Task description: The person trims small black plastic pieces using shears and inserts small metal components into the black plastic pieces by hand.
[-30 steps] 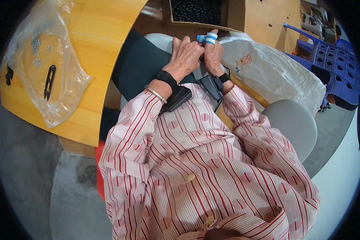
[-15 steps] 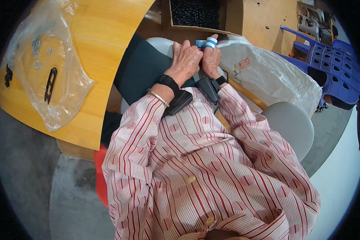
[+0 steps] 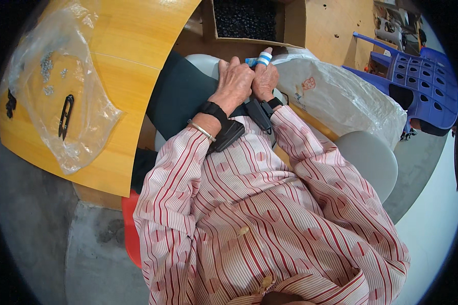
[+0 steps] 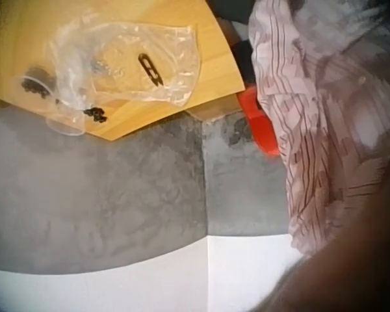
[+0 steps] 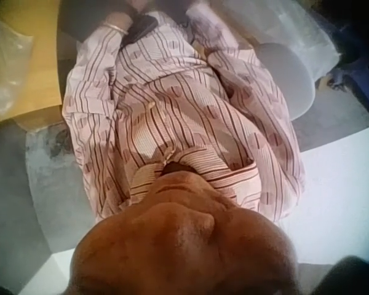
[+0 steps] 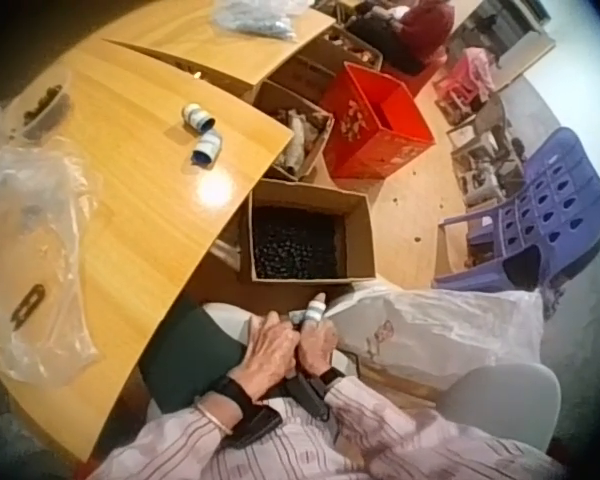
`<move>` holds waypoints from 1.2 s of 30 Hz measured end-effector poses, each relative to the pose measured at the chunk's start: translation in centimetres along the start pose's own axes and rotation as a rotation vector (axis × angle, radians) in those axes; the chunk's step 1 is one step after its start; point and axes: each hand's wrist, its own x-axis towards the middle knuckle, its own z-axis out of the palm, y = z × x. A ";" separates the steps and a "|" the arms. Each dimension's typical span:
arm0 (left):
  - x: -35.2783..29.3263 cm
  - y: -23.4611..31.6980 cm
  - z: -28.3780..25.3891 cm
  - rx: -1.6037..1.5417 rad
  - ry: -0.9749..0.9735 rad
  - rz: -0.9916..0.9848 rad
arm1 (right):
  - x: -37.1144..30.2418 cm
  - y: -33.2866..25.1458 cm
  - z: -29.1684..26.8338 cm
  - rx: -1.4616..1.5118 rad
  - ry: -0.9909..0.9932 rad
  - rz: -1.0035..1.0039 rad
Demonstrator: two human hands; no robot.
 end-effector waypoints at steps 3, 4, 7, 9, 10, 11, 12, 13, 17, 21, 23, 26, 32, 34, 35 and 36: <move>0.0 0.1 0.2 0.009 -0.005 -0.028 | -0.4 -1.1 -1.0 0.022 -0.060 0.063; 0.0 0.0 0.2 0.008 0.001 -0.036 | -0.4 -1.2 -1.0 0.021 -0.060 0.064; 0.1 0.3 0.4 0.036 0.001 -0.053 | -0.4 -1.1 -0.9 -0.018 -0.102 0.107; 0.1 0.3 0.4 0.040 -0.001 -0.049 | -0.5 -0.6 -0.6 -0.023 -0.057 0.057; 0.1 0.4 0.5 0.045 -0.002 -0.048 | -0.5 -0.3 -0.4 -0.025 -0.057 0.060; 0.0 0.3 0.4 0.044 -0.003 -0.050 | -0.7 -0.4 -0.5 -0.023 -0.059 0.036; 0.0 0.3 0.3 0.047 -0.001 -0.050 | -0.8 -0.5 -0.5 -0.021 -0.062 0.012; -0.1 0.2 0.2 0.050 0.002 -0.050 | -0.9 -0.6 -0.4 -0.021 -0.067 0.012; -0.2 0.2 -0.1 0.026 -0.018 -0.046 | -0.3 -0.5 -0.6 -0.028 -0.146 0.074; -0.5 -0.3 0.4 0.007 0.000 -0.037 | 0.1 -0.3 -1.2 0.046 -0.285 0.045; -0.5 -0.3 0.5 -0.006 0.024 -0.009 | -0.4 0.9 -1.0 0.029 -0.246 -0.090; -0.4 -0.3 0.3 -0.006 0.006 -0.019 | -1.0 2.1 0.1 -0.058 -0.178 -0.230; -0.5 -0.5 0.5 -0.012 0.003 -0.038 | -2.1 1.1 0.1 -0.106 -0.059 -0.220; -0.5 -0.4 0.4 -0.005 -0.015 -0.041 | -2.2 0.8 -0.1 -0.069 -0.108 -0.183; -0.4 -0.3 0.3 0.002 -0.035 -0.045 | -2.2 0.8 -0.2 -0.069 -0.106 -0.179; -0.4 -0.1 0.1 0.002 -0.037 -0.041 | -2.2 0.7 -0.3 -0.103 -0.058 -0.220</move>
